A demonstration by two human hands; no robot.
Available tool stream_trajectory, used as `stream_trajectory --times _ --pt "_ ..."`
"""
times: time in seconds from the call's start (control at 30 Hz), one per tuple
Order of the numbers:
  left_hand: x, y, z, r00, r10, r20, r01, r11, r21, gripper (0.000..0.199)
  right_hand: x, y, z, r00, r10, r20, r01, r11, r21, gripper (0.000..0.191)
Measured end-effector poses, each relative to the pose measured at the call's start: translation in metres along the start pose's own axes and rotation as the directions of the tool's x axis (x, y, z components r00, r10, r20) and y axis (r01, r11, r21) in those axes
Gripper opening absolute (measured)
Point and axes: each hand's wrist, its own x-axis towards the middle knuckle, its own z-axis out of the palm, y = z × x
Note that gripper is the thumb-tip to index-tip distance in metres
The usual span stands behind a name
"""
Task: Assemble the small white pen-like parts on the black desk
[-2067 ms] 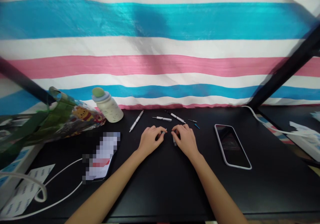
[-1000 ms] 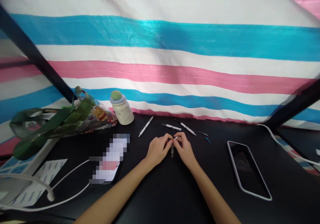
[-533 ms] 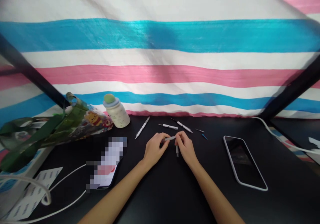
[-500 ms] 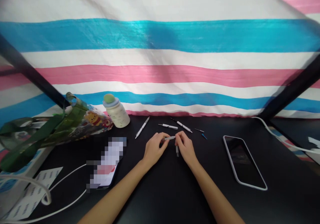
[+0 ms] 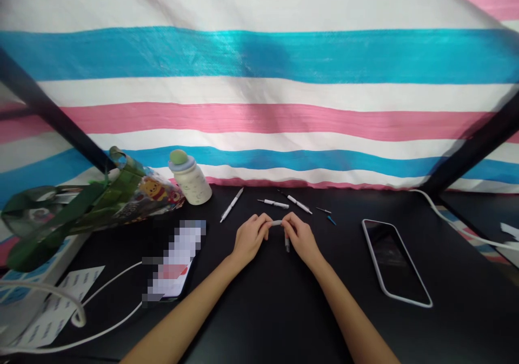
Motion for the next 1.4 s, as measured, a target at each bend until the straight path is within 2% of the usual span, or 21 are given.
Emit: stream_trajectory --times 0.23,0.43,0.63,0.8,1.0,1.1,1.2,1.4 --pt "-0.001 0.000 0.001 0.996 -0.030 -0.081 0.022 0.995 -0.095 0.018 0.002 0.000 -0.003 0.999 0.002 -0.046 -0.004 0.999 -0.038 0.026" --pt "-0.001 0.003 -0.001 0.995 0.014 -0.102 -0.026 0.993 -0.117 0.018 0.000 -0.004 -0.005 1.000 0.000 -0.028 -0.003 0.996 -0.092 0.025" --pt "0.000 0.004 -0.002 0.996 0.065 -0.062 -0.070 0.993 -0.096 0.018 -0.002 -0.009 -0.006 0.999 -0.031 -0.043 0.021 0.980 -0.200 0.038" --pt "0.000 0.005 -0.003 0.995 0.070 -0.067 -0.076 0.994 -0.084 0.018 -0.001 -0.006 -0.007 0.998 -0.026 -0.051 0.015 0.978 -0.207 0.041" --pt "0.000 0.001 0.000 0.999 0.008 -0.051 -0.013 0.997 -0.080 0.016 0.002 -0.002 -0.012 0.999 -0.033 -0.004 0.032 0.989 -0.141 0.025" --pt "0.001 -0.001 0.001 0.999 0.011 -0.053 -0.014 0.998 -0.056 0.016 0.003 0.000 -0.014 0.996 -0.078 -0.044 0.069 0.980 -0.188 0.017" --pt "0.002 -0.001 0.001 0.997 0.021 -0.071 -0.023 0.999 -0.027 0.015 0.003 0.000 -0.014 0.990 -0.125 -0.072 0.102 0.961 -0.255 0.019" --pt "0.001 0.002 -0.001 0.991 0.070 -0.118 -0.075 0.996 -0.039 0.017 0.001 -0.005 -0.013 0.993 -0.116 -0.017 0.105 0.943 -0.315 0.020"
